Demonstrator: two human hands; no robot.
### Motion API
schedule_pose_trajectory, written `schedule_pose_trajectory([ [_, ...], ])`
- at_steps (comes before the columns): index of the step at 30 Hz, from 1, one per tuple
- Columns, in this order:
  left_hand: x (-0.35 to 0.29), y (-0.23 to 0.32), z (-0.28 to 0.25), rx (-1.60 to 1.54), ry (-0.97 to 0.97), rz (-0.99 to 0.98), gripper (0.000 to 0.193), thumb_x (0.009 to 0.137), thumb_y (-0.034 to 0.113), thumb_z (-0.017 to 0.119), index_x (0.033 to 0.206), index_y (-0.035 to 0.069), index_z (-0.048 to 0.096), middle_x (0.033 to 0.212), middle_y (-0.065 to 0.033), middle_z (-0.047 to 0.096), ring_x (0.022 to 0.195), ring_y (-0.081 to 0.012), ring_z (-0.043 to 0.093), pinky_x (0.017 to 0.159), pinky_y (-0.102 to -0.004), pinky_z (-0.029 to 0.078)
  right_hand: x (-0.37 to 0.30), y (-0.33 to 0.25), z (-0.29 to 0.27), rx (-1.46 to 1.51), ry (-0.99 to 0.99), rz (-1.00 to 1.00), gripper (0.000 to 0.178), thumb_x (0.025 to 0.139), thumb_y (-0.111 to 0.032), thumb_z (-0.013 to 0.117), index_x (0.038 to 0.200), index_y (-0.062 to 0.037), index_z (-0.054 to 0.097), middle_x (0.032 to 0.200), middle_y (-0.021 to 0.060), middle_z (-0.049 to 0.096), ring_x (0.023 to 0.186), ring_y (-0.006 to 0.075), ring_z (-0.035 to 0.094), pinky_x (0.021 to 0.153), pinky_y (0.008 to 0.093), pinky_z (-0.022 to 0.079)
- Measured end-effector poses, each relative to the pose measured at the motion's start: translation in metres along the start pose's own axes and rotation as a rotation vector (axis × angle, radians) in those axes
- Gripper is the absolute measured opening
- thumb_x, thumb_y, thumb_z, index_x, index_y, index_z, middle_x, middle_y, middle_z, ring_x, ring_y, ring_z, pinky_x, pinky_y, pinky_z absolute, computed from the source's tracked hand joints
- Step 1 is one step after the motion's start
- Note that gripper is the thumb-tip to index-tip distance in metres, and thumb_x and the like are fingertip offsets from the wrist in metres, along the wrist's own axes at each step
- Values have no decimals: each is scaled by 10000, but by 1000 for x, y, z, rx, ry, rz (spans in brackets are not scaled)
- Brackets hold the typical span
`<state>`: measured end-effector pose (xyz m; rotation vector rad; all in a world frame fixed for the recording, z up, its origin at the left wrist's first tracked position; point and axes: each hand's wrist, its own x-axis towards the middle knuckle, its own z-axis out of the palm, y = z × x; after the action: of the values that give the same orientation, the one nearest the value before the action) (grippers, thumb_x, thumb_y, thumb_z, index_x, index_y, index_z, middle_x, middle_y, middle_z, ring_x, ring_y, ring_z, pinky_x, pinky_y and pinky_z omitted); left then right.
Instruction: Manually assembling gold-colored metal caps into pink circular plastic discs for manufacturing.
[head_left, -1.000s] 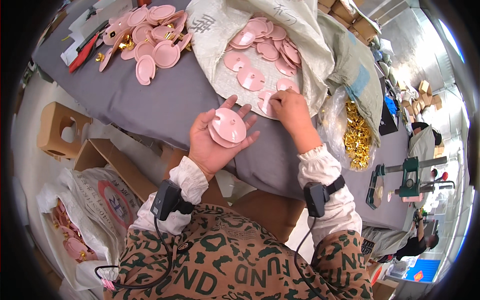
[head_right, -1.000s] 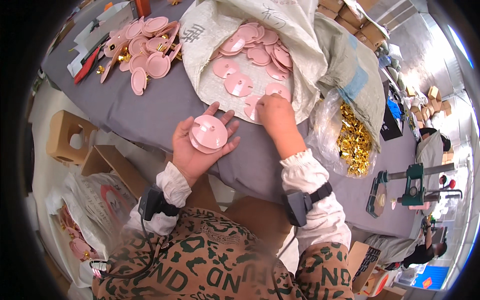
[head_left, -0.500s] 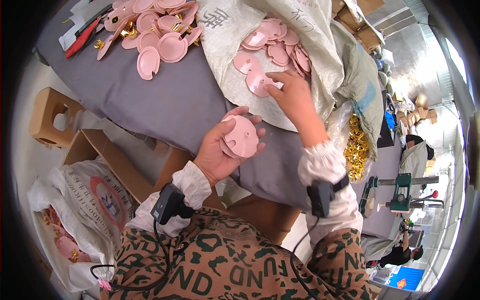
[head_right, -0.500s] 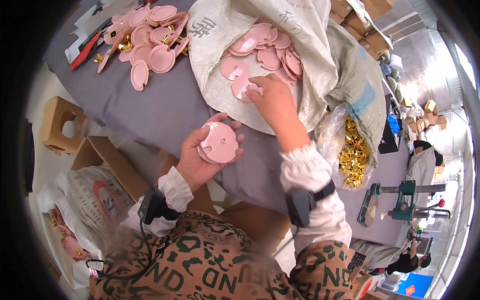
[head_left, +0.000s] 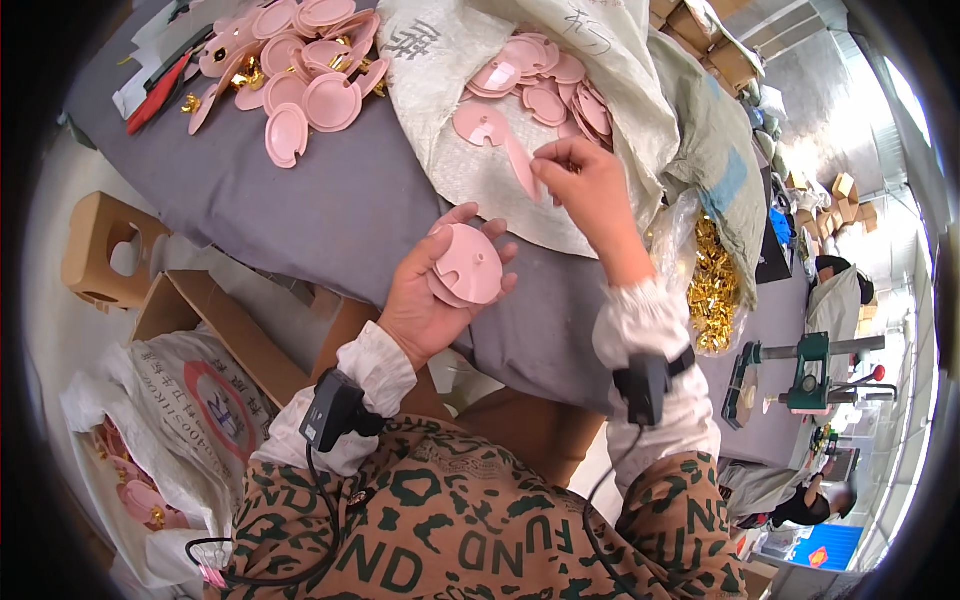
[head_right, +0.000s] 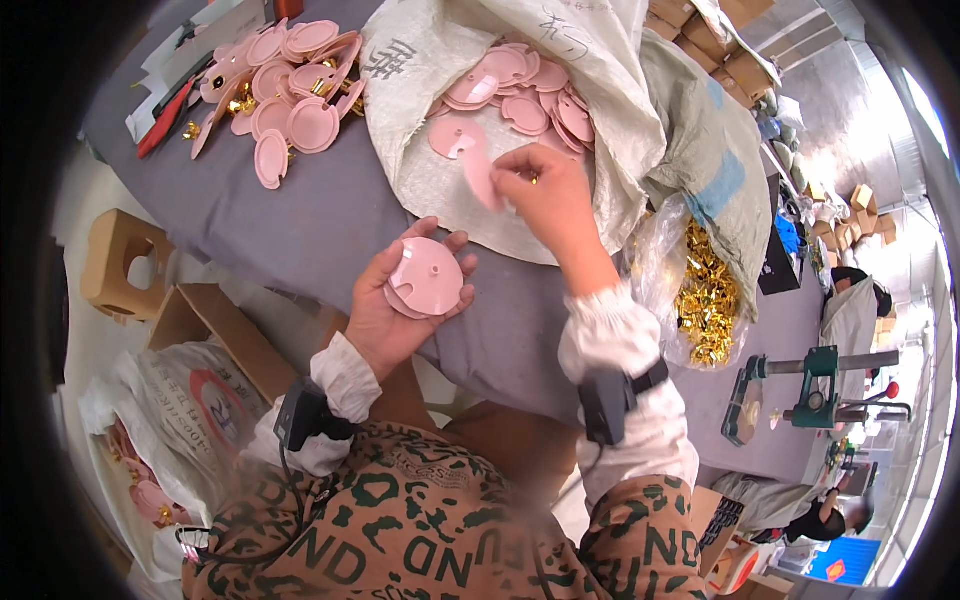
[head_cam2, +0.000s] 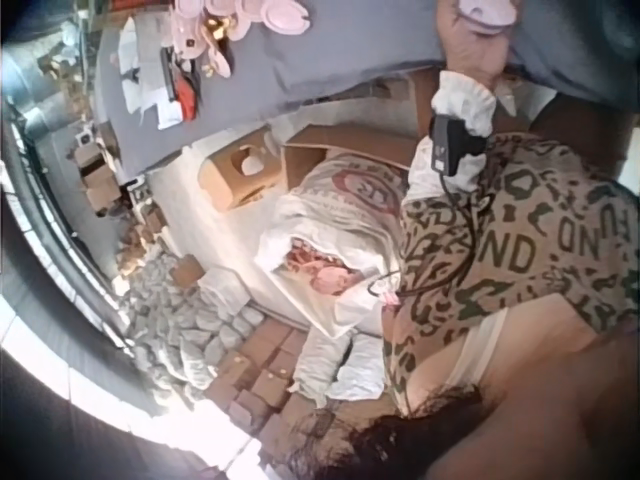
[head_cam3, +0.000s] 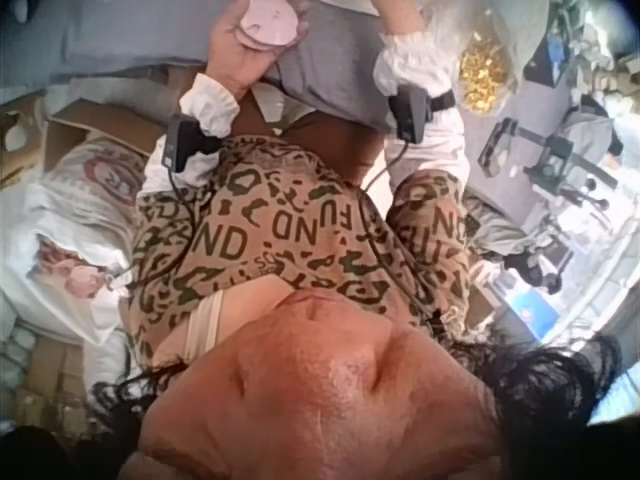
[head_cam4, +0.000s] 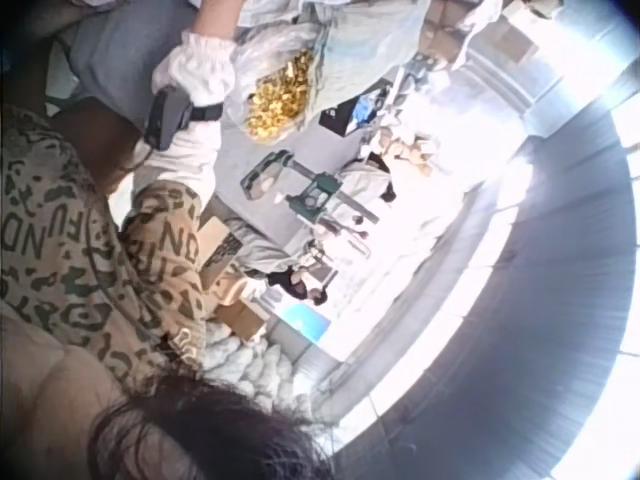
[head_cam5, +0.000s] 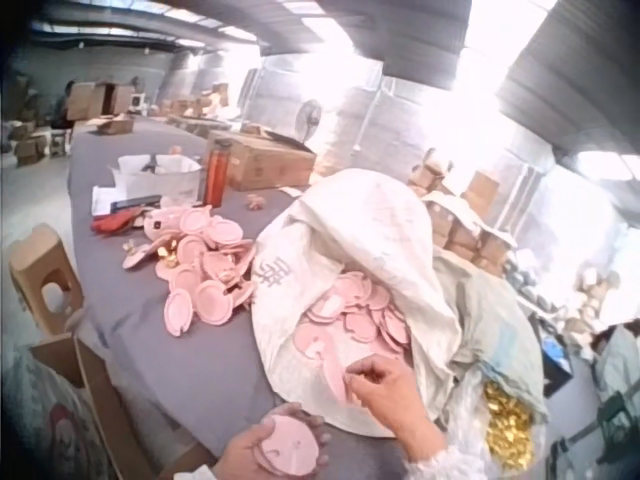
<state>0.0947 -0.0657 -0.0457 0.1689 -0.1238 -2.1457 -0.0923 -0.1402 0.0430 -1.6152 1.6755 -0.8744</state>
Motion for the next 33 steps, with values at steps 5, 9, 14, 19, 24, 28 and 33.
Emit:
schedule_pose_trajectory([
  [5, -5, -2, 11, -25, 15, -78, 470, 919, 336, 600, 1320, 149, 443, 1269, -122, 542, 1166, -300, 551, 981, -533, 458, -63, -6, 1, 76, -280, -282, 197, 777, -110, 702, 958, -35, 719, 877, 74, 682, 773, 146, 638, 700, 286, 507],
  [9, -6, -9, 12, 106, -59, -95, 474, 895, 352, 627, 1292, 144, 471, 1244, -146, 546, 1111, -324, 574, 900, -518, 506, -15, 40, -24, -266, 180, -350, 242, 789, -157, 699, 1006, -53, 728, 922, 136, 686, 828, 255, 664, 747, 330, 518],
  [14, 0, -13, 14, 52, -36, -117, 445, 906, 342, 618, 1283, 150, 481, 1236, -152, 550, 1107, -319, 573, 861, -499, 509, 27, 109, -32, -814, 277, -259, 222, 815, -163, 650, 973, -33, 734, 921, 195, 685, 825, 263, 678, 719, 340, 524],
  [19, 0, -20, 24, 182, 30, -91, 466, 927, 374, 584, 1322, 160, 461, 1262, -138, 546, 1146, -308, 555, 896, -510, 491, -39, 49, -43, 129, 99, -16, 163, 810, -97, 674, 929, 1, 729, 848, 113, 704, 747, 137, 660, 639, 263, 501],
  [24, 7, -49, 35, 290, -42, -207, 598, 927, 411, 576, 1418, 135, 377, 1291, -110, 537, 1125, -280, 563, 924, -490, 479, -117, 31, -36, 185, 34, -367, 131, 805, -31, 685, 928, 1, 719, 866, 54, 690, 767, 115, 643, 656, 249, 497],
  [28, 4, -62, 24, 320, -156, -306, 639, 899, 392, 618, 1417, 116, 366, 1282, -124, 533, 1067, -275, 582, 905, -479, 496, -147, 45, -33, 83, 96, -426, 111, 802, -20, 702, 911, -12, 720, 866, 41, 679, 755, 135, 637, 652, 256, 501],
  [33, -2, -73, 29, 402, -160, -318, 694, 841, 336, 685, 1398, 73, 364, 1286, -187, 517, 1143, -346, 576, 892, -465, 536, -182, 66, -40, 539, 141, 59, 204, 868, -85, 663, 1060, -14, 675, 948, 78, 663, 827, 167, 637, 731, 287, 516],
])
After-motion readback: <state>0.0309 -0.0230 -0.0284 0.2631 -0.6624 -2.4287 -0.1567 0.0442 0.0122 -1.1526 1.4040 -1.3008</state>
